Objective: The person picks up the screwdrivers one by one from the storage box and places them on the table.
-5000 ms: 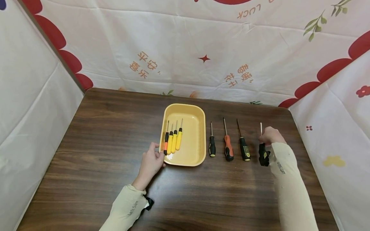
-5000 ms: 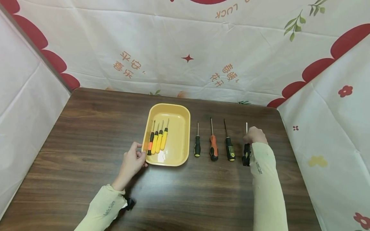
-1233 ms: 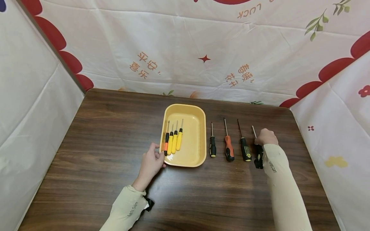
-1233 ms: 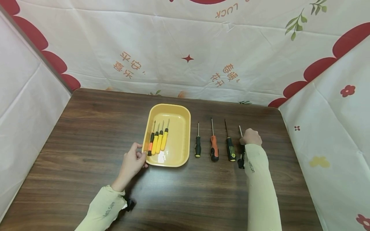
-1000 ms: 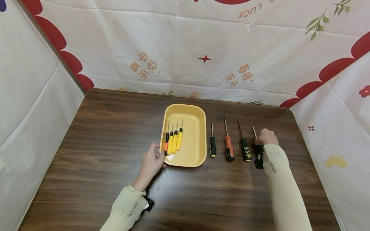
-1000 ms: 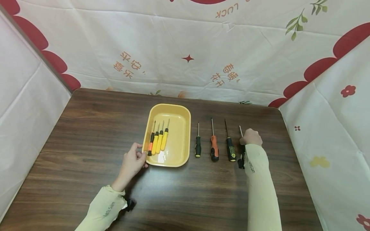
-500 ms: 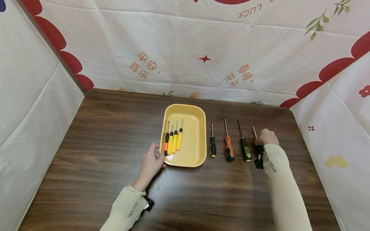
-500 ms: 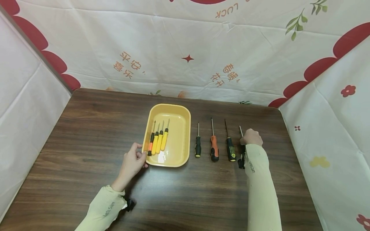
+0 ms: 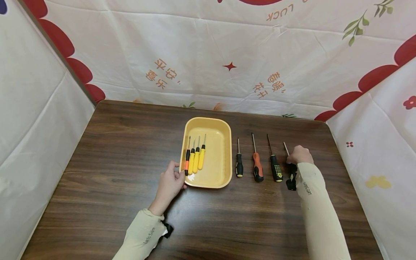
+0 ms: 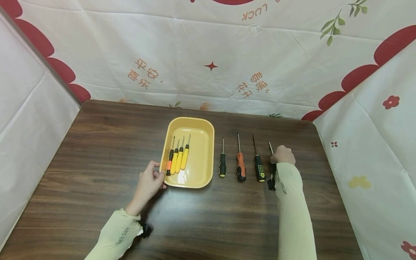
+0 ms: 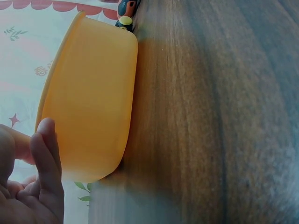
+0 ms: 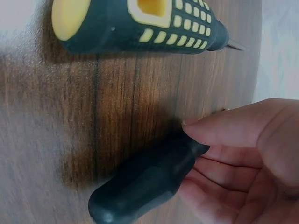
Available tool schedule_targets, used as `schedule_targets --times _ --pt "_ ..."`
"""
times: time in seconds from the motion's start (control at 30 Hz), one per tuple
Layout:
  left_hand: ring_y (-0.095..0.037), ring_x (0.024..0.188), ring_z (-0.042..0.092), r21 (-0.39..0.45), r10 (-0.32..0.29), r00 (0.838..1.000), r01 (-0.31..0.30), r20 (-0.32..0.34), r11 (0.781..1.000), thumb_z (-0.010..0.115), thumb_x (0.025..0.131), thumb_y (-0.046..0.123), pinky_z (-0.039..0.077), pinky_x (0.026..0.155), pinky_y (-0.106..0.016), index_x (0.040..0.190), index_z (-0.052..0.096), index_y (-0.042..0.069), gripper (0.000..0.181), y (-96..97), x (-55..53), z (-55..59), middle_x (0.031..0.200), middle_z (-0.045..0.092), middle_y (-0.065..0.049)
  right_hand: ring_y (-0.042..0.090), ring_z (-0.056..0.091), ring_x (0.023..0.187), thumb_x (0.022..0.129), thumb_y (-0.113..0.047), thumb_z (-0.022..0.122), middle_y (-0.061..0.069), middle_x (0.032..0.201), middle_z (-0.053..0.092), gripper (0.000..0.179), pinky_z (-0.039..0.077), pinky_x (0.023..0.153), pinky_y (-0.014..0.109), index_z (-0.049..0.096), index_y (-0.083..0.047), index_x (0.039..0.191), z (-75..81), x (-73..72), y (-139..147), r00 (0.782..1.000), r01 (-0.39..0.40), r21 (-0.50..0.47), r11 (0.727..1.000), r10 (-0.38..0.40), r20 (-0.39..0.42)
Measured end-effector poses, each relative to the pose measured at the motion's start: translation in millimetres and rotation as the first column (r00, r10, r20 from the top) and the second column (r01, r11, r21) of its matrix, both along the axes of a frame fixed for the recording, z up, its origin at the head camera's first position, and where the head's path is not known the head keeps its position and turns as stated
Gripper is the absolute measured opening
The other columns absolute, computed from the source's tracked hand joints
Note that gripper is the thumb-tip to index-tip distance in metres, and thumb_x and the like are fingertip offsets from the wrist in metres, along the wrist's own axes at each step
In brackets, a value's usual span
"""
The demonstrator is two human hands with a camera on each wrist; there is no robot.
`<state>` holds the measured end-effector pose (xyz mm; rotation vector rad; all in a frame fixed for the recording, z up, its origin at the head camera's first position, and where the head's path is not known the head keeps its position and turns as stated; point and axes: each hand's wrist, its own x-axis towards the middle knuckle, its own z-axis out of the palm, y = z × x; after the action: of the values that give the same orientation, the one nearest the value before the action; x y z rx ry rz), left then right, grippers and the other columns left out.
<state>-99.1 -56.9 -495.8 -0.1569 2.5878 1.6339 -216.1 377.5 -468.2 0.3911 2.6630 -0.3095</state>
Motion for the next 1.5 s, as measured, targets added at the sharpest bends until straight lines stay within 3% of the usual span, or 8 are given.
schedule_targets --times 0.5,0.73,0.87,1.07,1.27,1.5 --pt "-0.021 0.046 0.061 0.004 -0.001 1.000 0.001 0.016 1.000 0.052 0.084 0.007 0.043 0.042 -0.026 0.111 0.047 -0.002 0.029 0.4 0.3 2.0 0.055 0.055 -0.003 0.025 0.048 0.060 0.073 -0.015 0.063 0.013 0.067 0.050 0.025 0.040 0.051 0.032 0.054 0.007 0.079 8.4 2.1 -3 1.000 -0.004 -0.019 1.000 0.004 -0.011" --pt "-0.020 0.046 0.060 0.000 -0.005 1.000 0.005 0.005 1.000 0.052 0.084 0.006 0.042 0.040 -0.025 0.111 0.047 -0.003 0.029 -0.1 0.3 0.5 0.056 0.056 -0.004 0.025 0.046 0.058 0.076 -0.016 0.057 0.014 0.065 0.049 0.023 0.038 0.049 0.033 0.054 0.006 0.073 28.3 3.3 -18 0.996 -0.041 0.000 0.999 0.041 -0.075" --pt "-0.019 0.045 0.060 -0.006 -0.004 1.000 0.004 0.000 1.000 0.052 0.084 0.006 0.042 0.040 -0.025 0.111 0.047 -0.002 0.029 -0.1 0.4 -0.2 0.056 0.056 -0.003 0.020 0.041 0.051 0.080 -0.018 0.055 0.007 0.055 0.042 0.027 0.035 0.046 0.031 0.046 -0.001 0.061 42.5 3.2 -31 0.989 -0.087 0.002 0.996 0.087 -0.121" --pt "-0.019 0.046 0.060 -0.010 -0.005 1.000 0.005 0.009 1.000 0.052 0.085 0.008 0.042 0.041 -0.026 0.112 0.047 -0.002 0.029 0.4 0.3 0.3 0.054 0.054 -0.002 0.014 0.034 0.043 0.085 -0.025 0.055 -0.003 0.046 0.028 0.042 0.033 0.045 0.030 0.034 -0.011 0.052 58.8 3.1 -57 0.965 -0.178 0.002 0.984 0.175 -0.197" --pt "-0.020 0.046 0.060 0.000 -0.002 1.000 0.002 0.000 1.000 0.052 0.085 0.008 0.044 0.043 -0.026 0.111 0.047 -0.002 0.029 0.1 0.3 0.8 0.054 0.054 -0.003 0.014 0.033 0.042 0.087 -0.024 0.055 -0.002 0.048 0.028 0.038 0.030 0.045 0.029 0.038 -0.009 0.057 69.4 8.8 -88 0.932 -0.254 -0.018 0.967 0.239 -0.274" --pt "-0.020 0.046 0.060 0.001 -0.006 1.000 0.006 -0.003 1.000 0.052 0.084 0.008 0.045 0.043 -0.026 0.112 0.047 -0.002 0.030 -0.5 0.4 -0.5 0.055 0.056 -0.002 0.017 0.040 0.049 0.087 -0.024 0.056 0.007 0.058 0.047 0.031 0.034 0.049 0.031 0.058 0.007 0.087 70.9 20.9 -123 0.895 -0.332 -0.055 0.942 0.296 -0.332"
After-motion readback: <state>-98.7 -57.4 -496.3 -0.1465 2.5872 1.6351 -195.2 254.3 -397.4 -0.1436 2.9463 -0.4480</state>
